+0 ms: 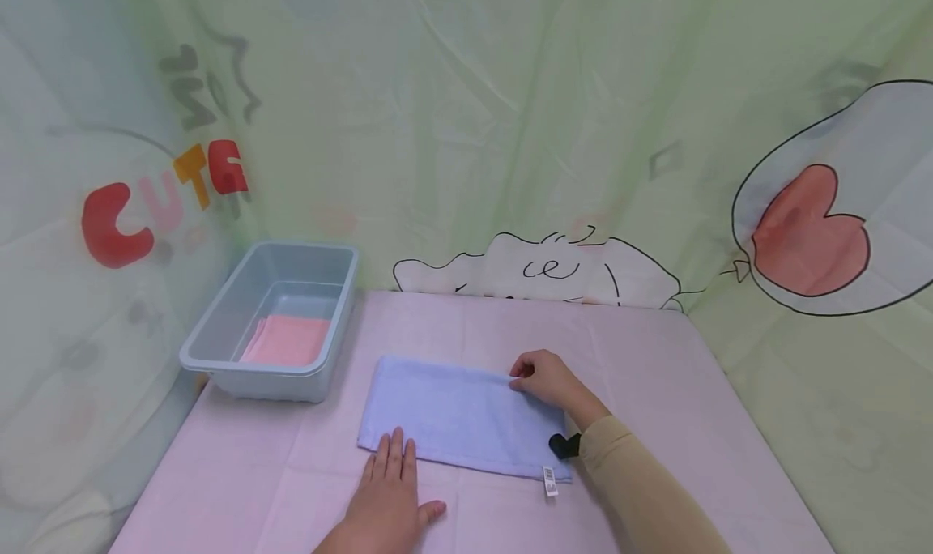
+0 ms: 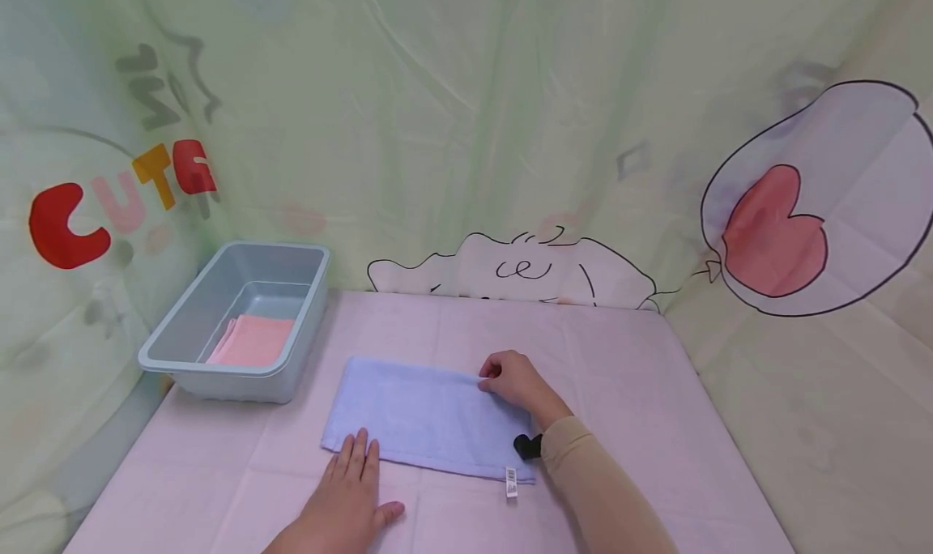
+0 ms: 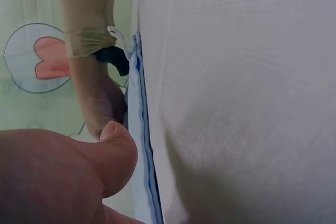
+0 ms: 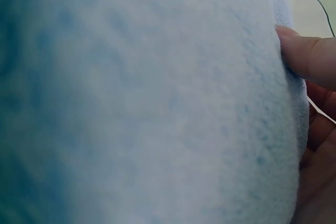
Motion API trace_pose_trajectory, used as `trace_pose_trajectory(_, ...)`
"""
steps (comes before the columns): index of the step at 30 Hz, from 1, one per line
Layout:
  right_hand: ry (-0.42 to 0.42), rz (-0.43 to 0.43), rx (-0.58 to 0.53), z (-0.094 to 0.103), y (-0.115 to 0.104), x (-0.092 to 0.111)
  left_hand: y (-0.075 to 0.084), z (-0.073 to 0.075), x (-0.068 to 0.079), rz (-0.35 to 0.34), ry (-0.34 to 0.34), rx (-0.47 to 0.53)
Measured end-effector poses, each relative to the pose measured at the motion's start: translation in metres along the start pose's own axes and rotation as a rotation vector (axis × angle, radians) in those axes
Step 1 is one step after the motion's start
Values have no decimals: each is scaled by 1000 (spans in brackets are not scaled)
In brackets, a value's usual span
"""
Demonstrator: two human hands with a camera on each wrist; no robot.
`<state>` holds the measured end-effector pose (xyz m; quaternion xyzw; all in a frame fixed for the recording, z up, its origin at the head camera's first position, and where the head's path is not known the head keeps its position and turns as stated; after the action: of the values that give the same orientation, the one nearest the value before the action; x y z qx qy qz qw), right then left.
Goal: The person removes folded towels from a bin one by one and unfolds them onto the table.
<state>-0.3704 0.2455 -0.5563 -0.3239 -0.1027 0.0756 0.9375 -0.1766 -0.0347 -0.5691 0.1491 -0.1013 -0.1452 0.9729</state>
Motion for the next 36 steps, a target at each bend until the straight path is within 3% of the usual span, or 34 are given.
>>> trace_pose_trajectory(15, 11, 18, 39, 7, 1, 14, -12, 8, -14, -52, -40, -3)
trace_pose_trajectory(26, 60, -58, 21, 4, 4, 36, -30, 20, -36, -94, -57, -2)
trace_pose_trajectory(36, 88, -61, 23, 0, -5, 45, -43, 32, -49, -96, -56, 11)
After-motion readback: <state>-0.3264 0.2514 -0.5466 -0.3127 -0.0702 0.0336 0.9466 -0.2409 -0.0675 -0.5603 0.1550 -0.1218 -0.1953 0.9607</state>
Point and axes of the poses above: each hand's wrist, its own x-axis away from the middle knuckle, its own z-axis out of the back of the hand, y = z × x, the point moved 5 cm from there along -x, towards the middle knuckle, and after that the axes turned 3 degrees about -x, right-handed, at the moved point
